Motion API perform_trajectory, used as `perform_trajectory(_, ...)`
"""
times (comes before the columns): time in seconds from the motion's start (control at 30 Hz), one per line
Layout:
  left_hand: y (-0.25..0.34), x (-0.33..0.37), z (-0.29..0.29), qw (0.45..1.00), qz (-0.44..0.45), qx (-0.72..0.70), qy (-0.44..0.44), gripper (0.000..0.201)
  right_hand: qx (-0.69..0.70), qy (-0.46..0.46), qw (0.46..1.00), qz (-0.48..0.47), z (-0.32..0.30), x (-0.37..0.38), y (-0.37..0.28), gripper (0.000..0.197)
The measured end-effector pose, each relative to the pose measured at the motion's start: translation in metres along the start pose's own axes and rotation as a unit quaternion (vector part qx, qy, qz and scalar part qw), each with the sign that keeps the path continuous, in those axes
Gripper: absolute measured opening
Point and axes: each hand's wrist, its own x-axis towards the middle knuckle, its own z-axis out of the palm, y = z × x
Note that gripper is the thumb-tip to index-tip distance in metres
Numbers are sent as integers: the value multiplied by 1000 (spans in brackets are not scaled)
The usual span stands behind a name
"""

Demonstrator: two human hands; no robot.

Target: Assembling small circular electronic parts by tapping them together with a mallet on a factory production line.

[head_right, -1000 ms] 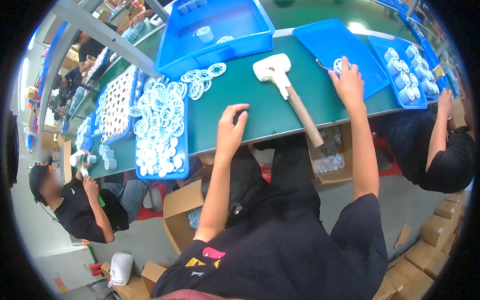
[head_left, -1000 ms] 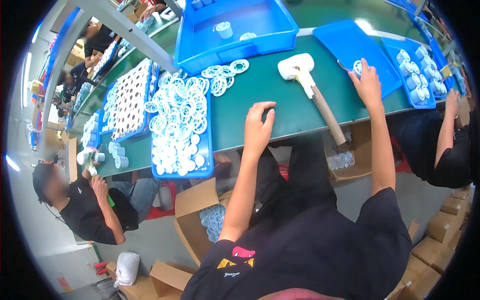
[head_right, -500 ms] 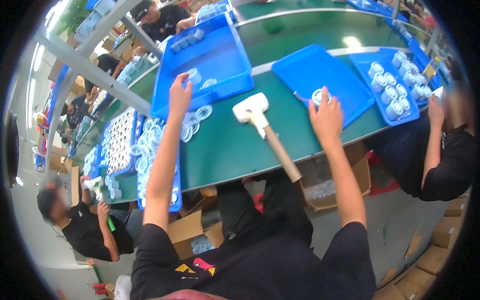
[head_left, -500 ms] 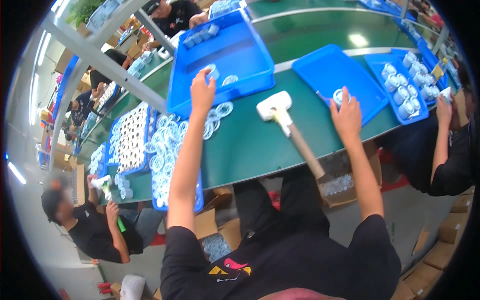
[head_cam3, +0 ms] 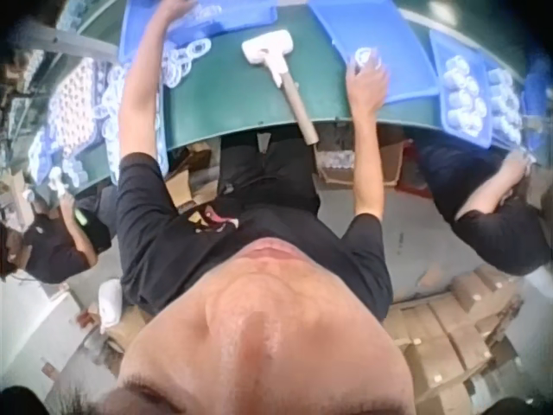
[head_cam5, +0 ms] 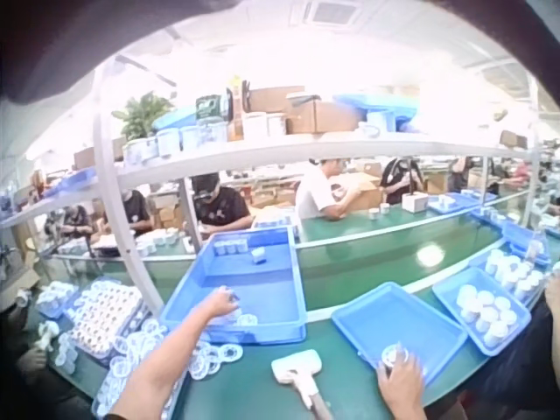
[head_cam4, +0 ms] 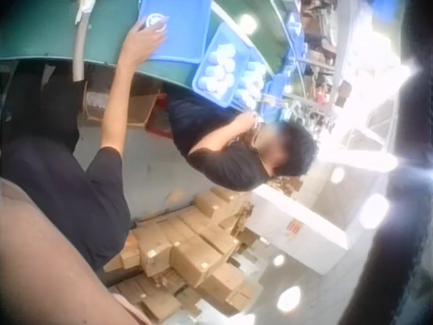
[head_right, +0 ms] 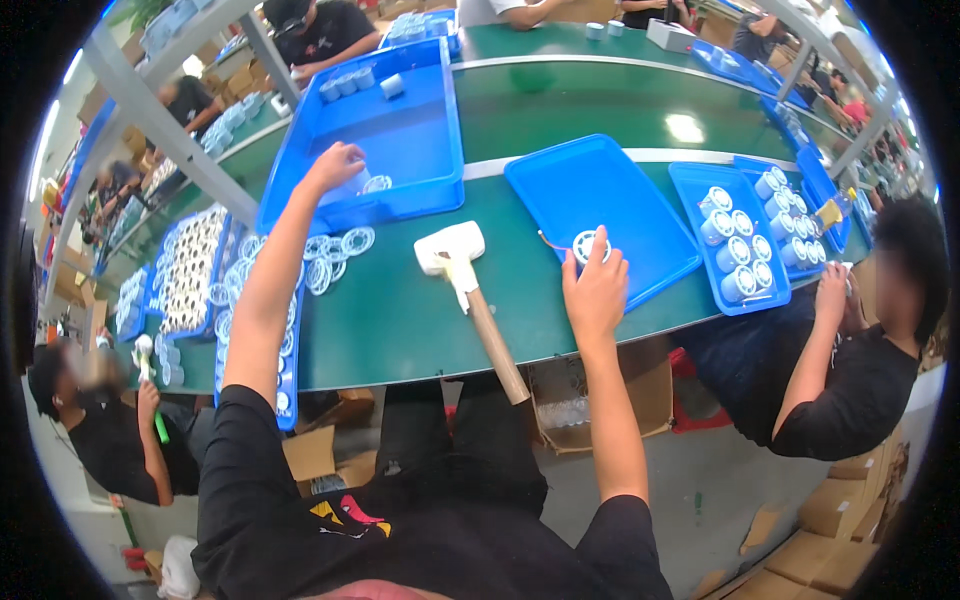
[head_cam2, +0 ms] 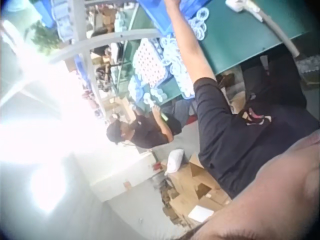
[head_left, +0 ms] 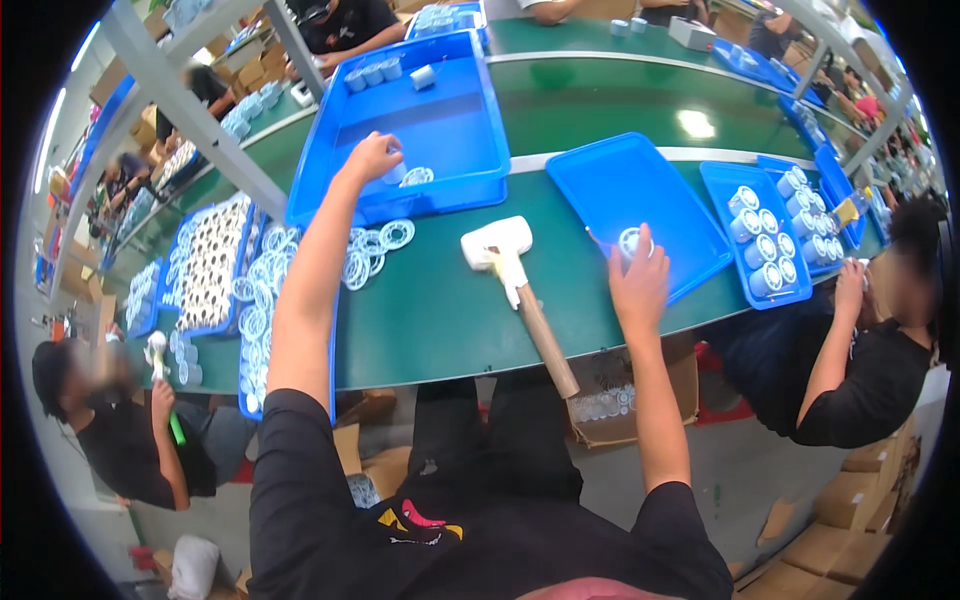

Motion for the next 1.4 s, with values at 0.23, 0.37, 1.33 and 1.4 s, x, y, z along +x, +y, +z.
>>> perform_trajectory(0.23, 52, -35, -11, 998, -25, 51, -16, 58, 4, -22, 1000, 4, -4, 0, 4, 64)
perform_trajectory(0.37, 41, -46, -15, 995, -74, 31, -65, 70, 12, -10, 1000, -16, -6, 1, -7, 65)
perform_trajectory(1.33, 132, -177, -127, 988, 98, 69, 93, 42, 23, -24, 999, -5, -5, -5, 2, 65)
perform_trajectory(1.4, 142, -211, -113, 981, 134, 118, 79, 42, 24, -21, 999, -4, -3, -2, -1, 65)
